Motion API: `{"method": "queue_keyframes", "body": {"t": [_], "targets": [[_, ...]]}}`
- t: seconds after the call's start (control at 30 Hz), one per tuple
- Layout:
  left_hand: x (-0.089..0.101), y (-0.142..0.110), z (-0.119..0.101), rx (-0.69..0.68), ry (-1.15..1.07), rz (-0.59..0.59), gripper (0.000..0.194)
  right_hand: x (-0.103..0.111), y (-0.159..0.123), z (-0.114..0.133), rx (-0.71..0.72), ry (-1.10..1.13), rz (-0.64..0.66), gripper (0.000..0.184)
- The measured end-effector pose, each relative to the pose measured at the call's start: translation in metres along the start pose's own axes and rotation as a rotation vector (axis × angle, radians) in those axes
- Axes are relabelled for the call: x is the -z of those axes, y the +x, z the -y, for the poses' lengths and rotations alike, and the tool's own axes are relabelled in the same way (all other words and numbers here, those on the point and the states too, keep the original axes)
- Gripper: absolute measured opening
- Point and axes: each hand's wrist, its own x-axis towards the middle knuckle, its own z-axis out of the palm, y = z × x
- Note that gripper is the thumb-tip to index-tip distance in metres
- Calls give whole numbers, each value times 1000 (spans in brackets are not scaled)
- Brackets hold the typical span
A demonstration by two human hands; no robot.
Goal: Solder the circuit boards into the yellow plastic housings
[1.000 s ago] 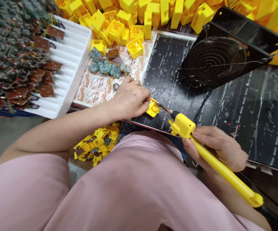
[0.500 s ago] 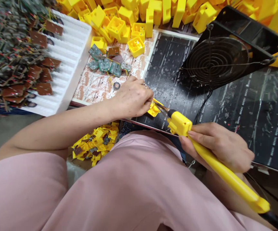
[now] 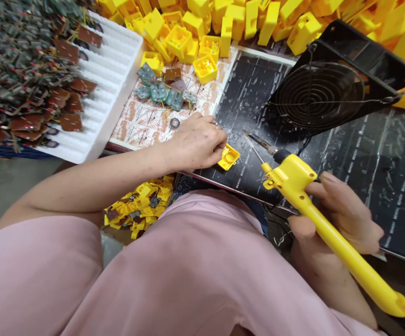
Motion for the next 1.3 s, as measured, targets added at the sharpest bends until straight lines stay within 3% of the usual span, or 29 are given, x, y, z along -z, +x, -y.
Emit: {"method": "queue_keyframes", "body": {"t": [0.07,0.13,0.2,0.27,0.33,0.4,0.47,0.57,0.67,0.77,0.87,1.0,1.13,1.23,1.3], "targets": [[3,-2,5,-4,-59,-10,33,-3,6,3,64,-10,21,56],[12,-6,19,6,-151,-77,37,-6,13,2,100,2,158,45],[25,-13,42,82,-205,-187,39,-8,18,-2,161,9,255,38],[38,-24,69,204,-161,-224,41,-7,21,-7,213,-15,297,40],[44,-35,93,286,-49,-118,48,-7,23,-12,216,-27,327,42],[42,-43,108,271,58,39,57,-10,26,-14,235,-21,332,39],[33,-46,114,206,101,118,66,-21,29,-13,266,-16,318,28],[18,-39,111,154,74,86,71,-53,35,-7,266,-1,268,12],[6,-23,103,162,35,38,66,-94,38,4,209,34,255,31],[-3,-10,98,174,13,81,58,-126,38,16,193,-1,323,53],[-9,-6,105,103,22,81,55,-140,36,22,183,-65,398,50],[-12,-3,135,20,94,-4,49,-135,33,18,212,-66,356,38],[-6,2,153,153,147,-47,48,-118,31,7,242,53,410,42],[4,-5,139,220,65,-141,47,-98,30,-4,248,175,407,56],[10,-17,117,163,-66,-186,48,-81,29,-12,225,187,393,61]]}}
